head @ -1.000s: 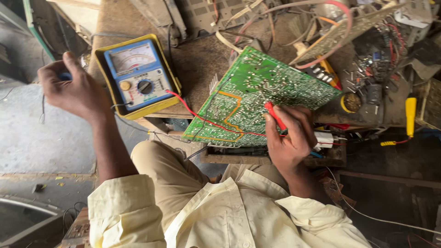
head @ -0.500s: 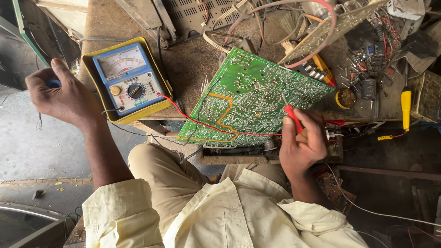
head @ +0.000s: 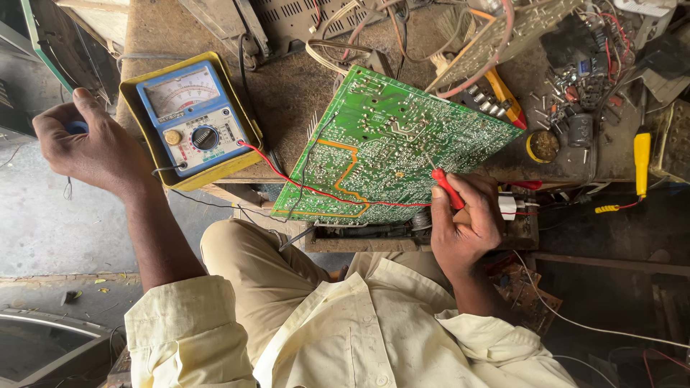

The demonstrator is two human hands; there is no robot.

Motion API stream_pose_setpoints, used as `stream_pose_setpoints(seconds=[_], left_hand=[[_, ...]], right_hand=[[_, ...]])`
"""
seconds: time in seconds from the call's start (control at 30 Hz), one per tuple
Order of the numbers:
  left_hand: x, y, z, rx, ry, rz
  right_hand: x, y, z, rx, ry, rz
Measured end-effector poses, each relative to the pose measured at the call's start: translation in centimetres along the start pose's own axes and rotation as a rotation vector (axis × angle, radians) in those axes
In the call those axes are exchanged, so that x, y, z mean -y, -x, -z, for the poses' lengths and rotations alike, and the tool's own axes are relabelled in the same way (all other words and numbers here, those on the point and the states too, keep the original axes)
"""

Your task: The person solders a green circuit board using a soldering iron and solder wire, then tests connections with a multimeter. The person repeats soldering and testing steps across multiple points on the board.

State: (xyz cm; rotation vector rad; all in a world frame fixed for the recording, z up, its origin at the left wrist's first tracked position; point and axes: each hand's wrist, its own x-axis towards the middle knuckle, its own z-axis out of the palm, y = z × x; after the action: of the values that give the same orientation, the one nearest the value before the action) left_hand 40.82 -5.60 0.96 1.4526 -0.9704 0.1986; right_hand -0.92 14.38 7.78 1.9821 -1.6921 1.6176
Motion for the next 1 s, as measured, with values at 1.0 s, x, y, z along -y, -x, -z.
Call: stream_pose_setpoints(seconds=[1.0], left_hand=[[-1.2,0.2,-0.4,-0.007,-0.107,0.027]], right_hand=[[-1.9,-0.7,0.0,-0.015,-0.046,0.045]])
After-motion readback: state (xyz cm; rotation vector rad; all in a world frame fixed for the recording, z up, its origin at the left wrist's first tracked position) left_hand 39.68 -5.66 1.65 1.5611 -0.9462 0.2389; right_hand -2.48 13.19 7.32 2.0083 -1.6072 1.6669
